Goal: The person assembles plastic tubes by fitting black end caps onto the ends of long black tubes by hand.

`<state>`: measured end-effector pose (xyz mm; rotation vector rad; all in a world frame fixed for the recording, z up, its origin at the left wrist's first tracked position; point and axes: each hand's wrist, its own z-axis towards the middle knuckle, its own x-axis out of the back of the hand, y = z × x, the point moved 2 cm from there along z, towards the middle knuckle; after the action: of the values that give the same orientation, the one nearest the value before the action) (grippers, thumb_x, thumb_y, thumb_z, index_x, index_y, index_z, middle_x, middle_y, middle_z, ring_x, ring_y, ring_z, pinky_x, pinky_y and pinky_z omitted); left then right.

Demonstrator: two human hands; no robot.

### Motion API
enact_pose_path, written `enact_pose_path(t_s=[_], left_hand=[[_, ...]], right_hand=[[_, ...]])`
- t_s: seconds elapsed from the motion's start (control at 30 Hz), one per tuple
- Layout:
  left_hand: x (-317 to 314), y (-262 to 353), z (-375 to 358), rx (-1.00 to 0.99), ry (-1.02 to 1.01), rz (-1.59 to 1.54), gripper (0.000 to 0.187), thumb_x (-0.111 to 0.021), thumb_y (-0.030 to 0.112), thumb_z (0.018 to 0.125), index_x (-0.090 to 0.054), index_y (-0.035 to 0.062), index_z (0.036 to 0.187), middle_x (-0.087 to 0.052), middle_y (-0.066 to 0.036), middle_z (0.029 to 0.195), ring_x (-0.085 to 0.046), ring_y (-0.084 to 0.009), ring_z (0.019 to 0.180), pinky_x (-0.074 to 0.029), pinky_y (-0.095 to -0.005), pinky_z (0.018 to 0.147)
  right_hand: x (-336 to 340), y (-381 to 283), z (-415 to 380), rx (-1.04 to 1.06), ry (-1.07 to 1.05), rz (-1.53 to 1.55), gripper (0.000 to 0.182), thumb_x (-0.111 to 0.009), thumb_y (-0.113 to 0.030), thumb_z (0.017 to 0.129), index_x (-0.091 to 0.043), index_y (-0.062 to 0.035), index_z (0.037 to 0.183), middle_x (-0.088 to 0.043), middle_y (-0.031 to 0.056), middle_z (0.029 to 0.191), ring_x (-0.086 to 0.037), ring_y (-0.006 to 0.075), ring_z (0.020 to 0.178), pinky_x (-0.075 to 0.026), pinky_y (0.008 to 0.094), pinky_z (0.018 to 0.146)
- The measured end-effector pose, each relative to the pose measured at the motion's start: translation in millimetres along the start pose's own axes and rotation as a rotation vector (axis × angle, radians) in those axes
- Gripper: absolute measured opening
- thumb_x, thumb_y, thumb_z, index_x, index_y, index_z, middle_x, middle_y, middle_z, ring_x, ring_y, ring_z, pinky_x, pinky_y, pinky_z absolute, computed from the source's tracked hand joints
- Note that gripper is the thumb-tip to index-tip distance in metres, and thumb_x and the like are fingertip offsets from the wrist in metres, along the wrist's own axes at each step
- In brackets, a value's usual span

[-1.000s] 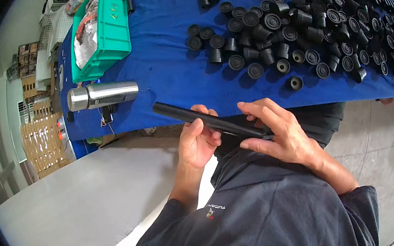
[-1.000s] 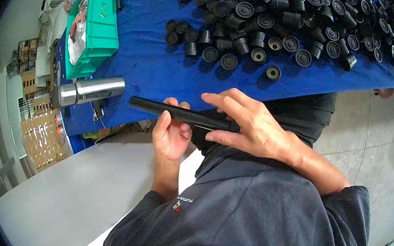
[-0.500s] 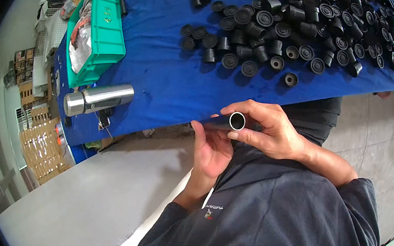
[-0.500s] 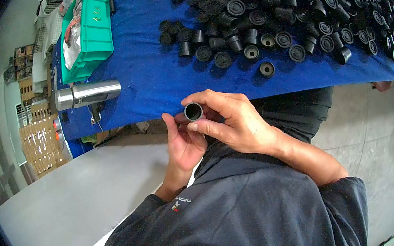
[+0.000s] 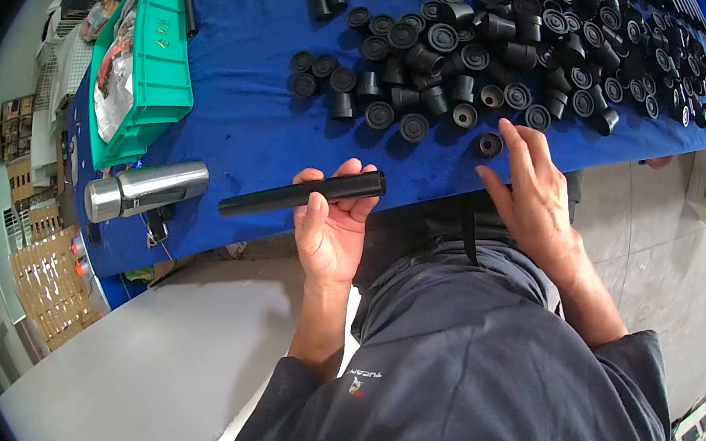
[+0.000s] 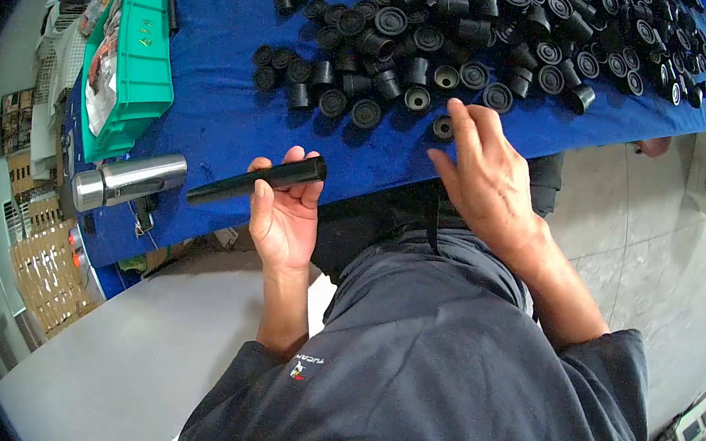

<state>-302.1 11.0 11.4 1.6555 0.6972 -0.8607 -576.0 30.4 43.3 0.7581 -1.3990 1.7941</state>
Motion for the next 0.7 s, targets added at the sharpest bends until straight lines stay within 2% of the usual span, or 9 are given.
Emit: enact_pose_path(t_s=[0.03, 0.23, 0.33, 0.47, 0.53, 0.57, 0.6, 0.7], left_hand=[[0, -2, 0, 0.015, -0.002, -0.016, 0.029, -0.064, 0.019, 0.102, -0.056, 0.0115, 0.129, -0.061, -0.030, 0.134, -0.060, -0.0452, 0.127, -0.057, -0.0533, 0.104], [0, -18, -6, 0.063, -0.010, -0.108, 0.030, -0.062, 0.019, 0.103, -0.058, 0.0105, 0.132, -0.059, -0.030, 0.137, -0.058, -0.0446, 0.129, -0.059, -0.0532, 0.100], [-2, -21, -7, 0.080, -0.005, -0.140, 0.031, -0.062, 0.019, 0.103, -0.058, 0.0107, 0.133, -0.060, -0.029, 0.137, -0.059, -0.0442, 0.128, -0.060, -0.0524, 0.100], [-2, -19, -12, 0.095, 0.004, -0.162, 0.032, -0.063, 0.018, 0.102, -0.057, 0.0109, 0.133, -0.061, -0.028, 0.136, -0.059, -0.0440, 0.129, -0.059, -0.0522, 0.102], [-4, -22, -8, 0.085, -0.010, -0.114, 0.032, -0.064, 0.015, 0.102, -0.057, 0.0111, 0.133, -0.063, -0.027, 0.134, -0.059, -0.0434, 0.129, -0.058, -0.0524, 0.103], [-6, -23, -8, 0.071, -0.010, -0.070, 0.032, -0.065, 0.014, 0.101, -0.057, 0.0111, 0.132, -0.064, -0.026, 0.133, -0.059, -0.0429, 0.129, -0.057, -0.0523, 0.104], [-7, -23, -9, 0.056, -0.009, -0.024, 0.032, -0.065, 0.013, 0.100, -0.057, 0.0112, 0.131, -0.065, -0.026, 0.132, -0.059, -0.0424, 0.129, -0.056, -0.0523, 0.105], [-14, -24, -8, 0.013, -0.012, 0.051, 0.032, -0.066, 0.009, 0.099, -0.056, 0.0117, 0.129, -0.066, -0.025, 0.129, -0.060, -0.0420, 0.128, -0.055, -0.0525, 0.106]], right_hand=[[-2, 4, -2, -0.036, -0.042, 0.017, 0.060, -0.077, -0.013, 0.087, -0.049, 0.0060, 0.137, -0.056, 0.0224, 0.122, -0.067, 0.0392, 0.097, -0.058, 0.0440, 0.083], [-22, 15, -4, -0.125, -0.044, 0.047, 0.050, -0.076, -0.012, 0.087, -0.054, 0.0037, 0.129, -0.059, 0.0230, 0.117, -0.066, 0.0417, 0.095, -0.057, 0.0445, 0.081], [-23, 17, -3, -0.109, -0.029, 0.121, 0.044, -0.077, -0.009, 0.086, -0.056, 0.0013, 0.123, -0.061, 0.0211, 0.116, -0.068, 0.0387, 0.094, -0.059, 0.0431, 0.077], [-18, -8, -5, -0.068, -0.088, 0.601, 0.041, -0.076, -0.005, 0.082, -0.056, 0.0013, 0.118, -0.063, 0.0195, 0.112, -0.070, 0.0315, 0.092, -0.058, 0.0391, 0.067], [-17, -21, -5, -0.052, -0.259, 0.647, 0.038, -0.076, -0.006, 0.082, -0.059, 0.0009, 0.115, -0.063, 0.0190, 0.108, -0.070, 0.0332, 0.091, -0.058, 0.0400, 0.070], [-18, -29, -1, 0.056, -0.234, 0.568, 0.036, -0.077, -0.009, 0.082, -0.061, -0.0003, 0.113, -0.062, 0.0177, 0.105, -0.068, 0.0342, 0.089, -0.057, 0.0413, 0.074], [-21, -34, 0, 0.084, -0.239, 0.564, 0.039, -0.078, -0.011, 0.083, -0.062, -0.0020, 0.117, -0.060, 0.0164, 0.104, -0.066, 0.0350, 0.089, -0.056, 0.0429, 0.077], [-19, -42, 2, 0.058, -0.246, 0.618, 0.043, -0.079, -0.014, 0.084, -0.061, -0.0019, 0.122, -0.059, 0.0156, 0.105, -0.064, 0.0344, 0.089, -0.055, 0.0423, 0.077]])
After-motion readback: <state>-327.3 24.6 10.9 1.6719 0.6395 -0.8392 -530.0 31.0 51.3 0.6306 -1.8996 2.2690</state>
